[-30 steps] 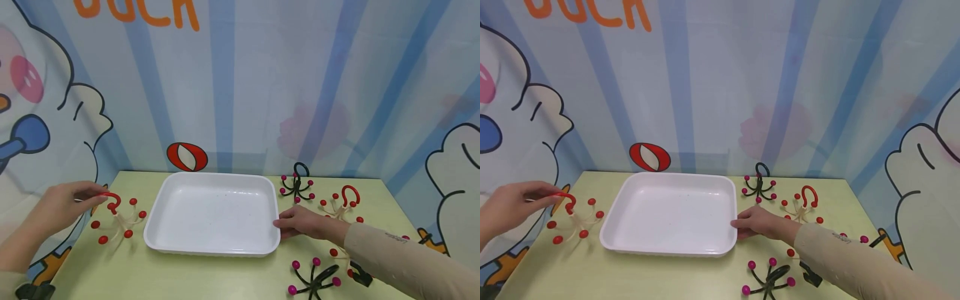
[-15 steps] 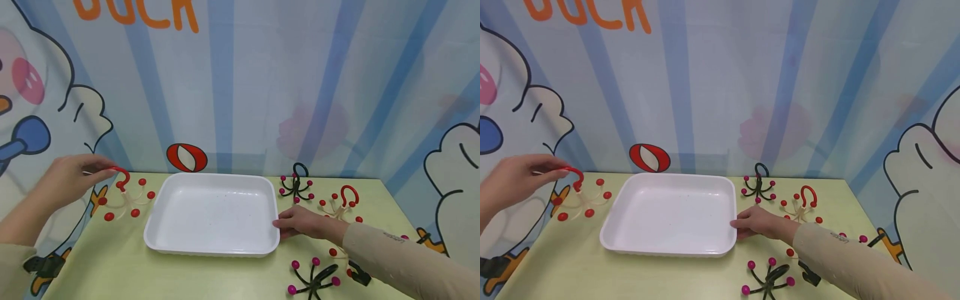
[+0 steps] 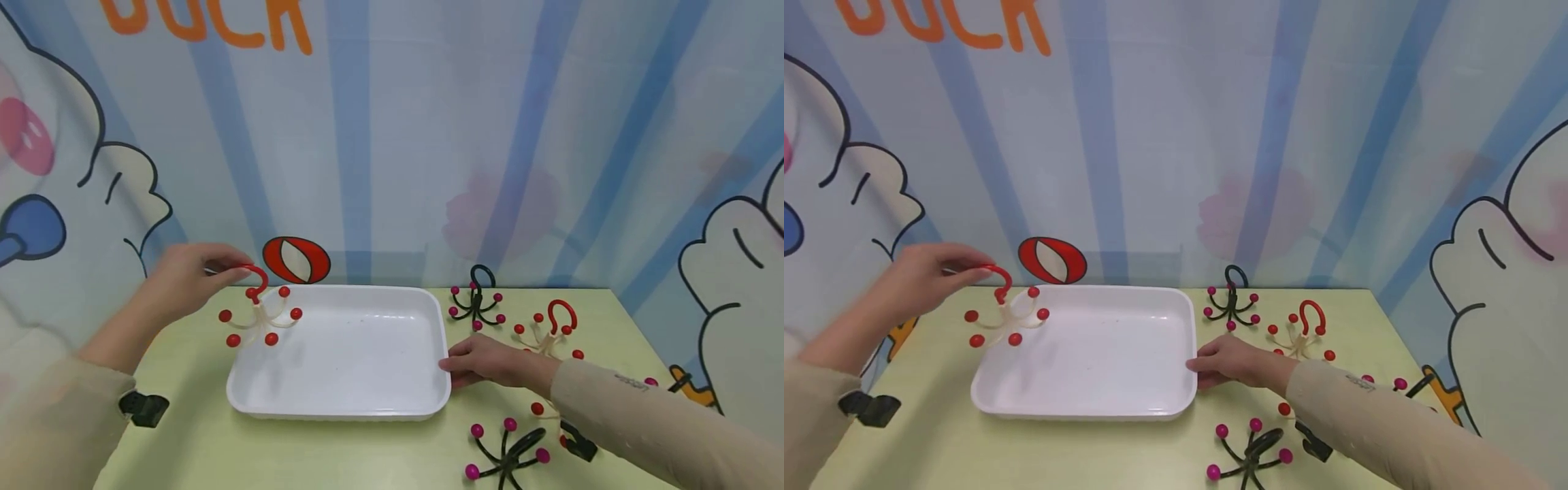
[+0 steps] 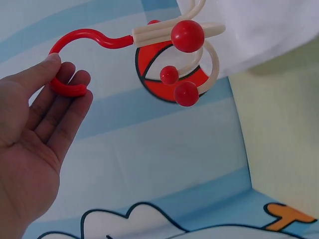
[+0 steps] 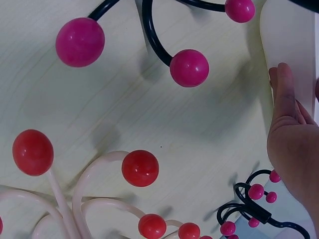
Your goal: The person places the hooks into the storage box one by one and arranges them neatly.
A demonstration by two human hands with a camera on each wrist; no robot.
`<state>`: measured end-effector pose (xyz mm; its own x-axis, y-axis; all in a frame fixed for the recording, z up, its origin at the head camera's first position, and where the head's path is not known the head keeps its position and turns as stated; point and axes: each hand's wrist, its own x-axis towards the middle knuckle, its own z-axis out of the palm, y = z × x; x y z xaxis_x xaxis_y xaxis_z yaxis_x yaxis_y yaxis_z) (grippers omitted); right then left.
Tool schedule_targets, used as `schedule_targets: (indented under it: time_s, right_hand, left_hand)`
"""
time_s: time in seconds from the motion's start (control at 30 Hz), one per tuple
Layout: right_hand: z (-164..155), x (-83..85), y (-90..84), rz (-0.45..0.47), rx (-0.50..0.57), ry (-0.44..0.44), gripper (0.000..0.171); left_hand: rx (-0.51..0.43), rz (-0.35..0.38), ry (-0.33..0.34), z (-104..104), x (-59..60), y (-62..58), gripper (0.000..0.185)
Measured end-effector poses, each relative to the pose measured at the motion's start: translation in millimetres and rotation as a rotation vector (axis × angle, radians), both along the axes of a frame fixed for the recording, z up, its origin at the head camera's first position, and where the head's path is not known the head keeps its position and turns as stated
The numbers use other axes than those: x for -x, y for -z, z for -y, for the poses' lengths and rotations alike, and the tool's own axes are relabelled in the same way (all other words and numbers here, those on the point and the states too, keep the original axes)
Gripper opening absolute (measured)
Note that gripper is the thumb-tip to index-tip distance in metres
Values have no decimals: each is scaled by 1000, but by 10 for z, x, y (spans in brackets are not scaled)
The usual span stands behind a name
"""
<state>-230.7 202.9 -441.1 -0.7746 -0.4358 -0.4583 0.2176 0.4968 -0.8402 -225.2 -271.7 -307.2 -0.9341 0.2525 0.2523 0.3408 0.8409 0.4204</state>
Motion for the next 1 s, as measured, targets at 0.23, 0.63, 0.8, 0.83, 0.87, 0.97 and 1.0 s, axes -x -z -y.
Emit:
schedule_targets:
  time_s: [0.23,0.63,0.8,0.83,0.87,0.97,1.0]
  right_hand:
    - [-15,-5,-12,-5,2,-16,34]
    - [-22,23,-3,-9,-15,-15,33]
    - [-17,12,-11,-3,-27,-4,34]
    - [-16,10,-16,-3,-30,-2,34]
    - [-15,9,-19,-2,-32,1,34]
    - [-13,4,-25,0,-35,6,35]
    - [-13,2,-26,0,-35,8,35]
  left_hand:
    - [-39,16,38,-226,118,198,20]
    - [-39,72,47,-417,278,482,20]
    - [-52,94,40,-461,334,588,20]
    - [-55,97,40,-466,343,604,20]
    - [-57,99,41,-470,351,618,20]
    - [-66,96,52,-471,374,661,20]
    - [-70,93,57,-468,382,676,19]
